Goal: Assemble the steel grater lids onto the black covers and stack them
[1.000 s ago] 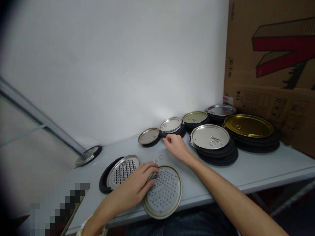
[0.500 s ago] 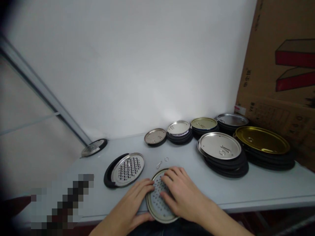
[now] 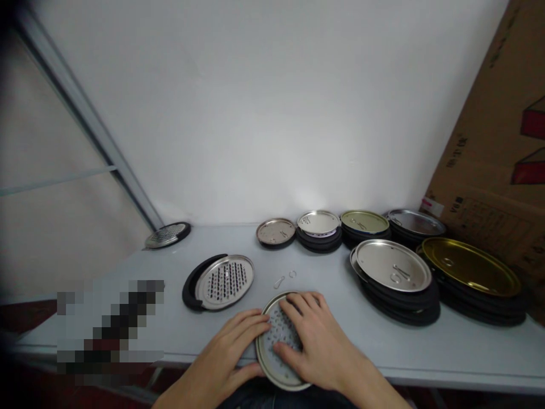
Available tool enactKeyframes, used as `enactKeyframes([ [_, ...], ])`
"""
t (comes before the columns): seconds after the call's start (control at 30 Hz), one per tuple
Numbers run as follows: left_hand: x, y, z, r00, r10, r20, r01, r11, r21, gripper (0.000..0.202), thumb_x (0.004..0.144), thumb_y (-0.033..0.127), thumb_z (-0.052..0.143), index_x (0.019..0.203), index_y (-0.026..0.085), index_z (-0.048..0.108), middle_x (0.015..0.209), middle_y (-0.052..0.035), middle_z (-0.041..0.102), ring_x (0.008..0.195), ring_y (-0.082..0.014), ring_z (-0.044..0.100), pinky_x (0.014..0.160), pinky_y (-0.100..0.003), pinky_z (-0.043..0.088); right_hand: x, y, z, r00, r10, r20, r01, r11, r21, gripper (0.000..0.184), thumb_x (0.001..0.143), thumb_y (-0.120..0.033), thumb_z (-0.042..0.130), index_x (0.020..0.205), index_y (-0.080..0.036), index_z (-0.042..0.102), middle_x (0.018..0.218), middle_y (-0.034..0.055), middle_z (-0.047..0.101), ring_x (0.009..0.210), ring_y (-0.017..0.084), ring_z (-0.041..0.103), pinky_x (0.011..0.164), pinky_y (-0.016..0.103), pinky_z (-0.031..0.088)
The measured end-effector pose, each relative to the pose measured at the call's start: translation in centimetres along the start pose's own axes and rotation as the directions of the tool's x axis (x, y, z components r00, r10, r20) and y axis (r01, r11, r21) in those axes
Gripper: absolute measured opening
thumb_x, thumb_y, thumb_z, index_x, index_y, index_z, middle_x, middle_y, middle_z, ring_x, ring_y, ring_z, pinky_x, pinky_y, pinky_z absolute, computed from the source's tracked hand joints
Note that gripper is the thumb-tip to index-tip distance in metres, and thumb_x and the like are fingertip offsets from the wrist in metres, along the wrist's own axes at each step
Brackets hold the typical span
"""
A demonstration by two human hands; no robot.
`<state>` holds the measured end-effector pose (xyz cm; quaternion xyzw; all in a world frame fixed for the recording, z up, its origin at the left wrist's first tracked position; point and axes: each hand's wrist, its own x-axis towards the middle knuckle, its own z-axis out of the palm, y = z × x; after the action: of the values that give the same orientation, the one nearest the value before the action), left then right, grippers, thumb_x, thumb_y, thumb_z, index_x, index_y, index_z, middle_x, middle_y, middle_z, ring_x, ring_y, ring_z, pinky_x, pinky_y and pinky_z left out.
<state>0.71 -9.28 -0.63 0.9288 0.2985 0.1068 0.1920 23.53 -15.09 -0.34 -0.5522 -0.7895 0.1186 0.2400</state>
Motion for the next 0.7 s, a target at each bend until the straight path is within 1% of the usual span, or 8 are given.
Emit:
enactKeyframes([
  [0.13,0.1,0.1,0.0,1.0,-0.005,-0.007,0.005,1.0,-0.021,0.058,0.08,0.027,0.08,0.134,0.021,0.059,0.14,-0.0109,0.06,0.135,-0.0292,0.049,0.116,-0.049,0.042,0.9,-0.5,-0.1,1.0,0.022,-0.002,-0.022,0.999,-0.032,0.049,0.087,-0.043,0.068,0.13,-0.022,0.058,0.126,0.01,0.06,0.116,0.03,0.05,0.105,0.048,0.033],
  [0.3,0.0,-0.1,0.5,0.999,0.001,-0.035,-0.002,0.999,-0.037,0.056,0.083,0.028,0.077,0.136,0.025,0.058,0.141,-0.0101,0.058,0.134,-0.0287,0.05,0.114,-0.05,0.043,1.4,-0.7,-0.1,0.999,0.046,-0.006,-0.047,0.997,-0.057,0.038,0.089,-0.047,0.065,0.117,-0.022,0.063,0.115,0.01,0.061,0.109,0.031,0.051,0.099,0.049,0.036],
  [0.5,0.1,-0.1,0.5,1.0,-0.024,-0.003,0.024,0.998,-0.06,0.059,0.082,0.026,0.079,0.137,0.024,0.056,0.145,-0.0113,0.055,0.137,-0.0292,0.047,0.116,-0.051,0.04,1.4,-0.6,0.0,0.999,0.028,-0.035,-0.029,0.999,-0.028,0.034,0.09,-0.046,0.064,0.115,-0.023,0.063,0.113,0.0096,0.061,0.107,0.03,0.052,0.098,0.048,0.036],
  [0.7,0.3,0.1,0.3,0.998,-0.06,0.021,0.062,0.992,-0.107,0.062,0.079,0.023,0.081,0.136,0.021,0.056,0.145,-0.0106,0.055,0.138,-0.0263,0.045,0.118,-0.046,0.037,1.3,-0.7,0.0,0.998,0.037,-0.052,-0.039,0.999,-0.031,0.033,0.09,-0.046,0.064,0.113,-0.022,0.063,0.111,0.0094,0.061,0.106,0.03,0.052,0.097,0.047,0.037],
])
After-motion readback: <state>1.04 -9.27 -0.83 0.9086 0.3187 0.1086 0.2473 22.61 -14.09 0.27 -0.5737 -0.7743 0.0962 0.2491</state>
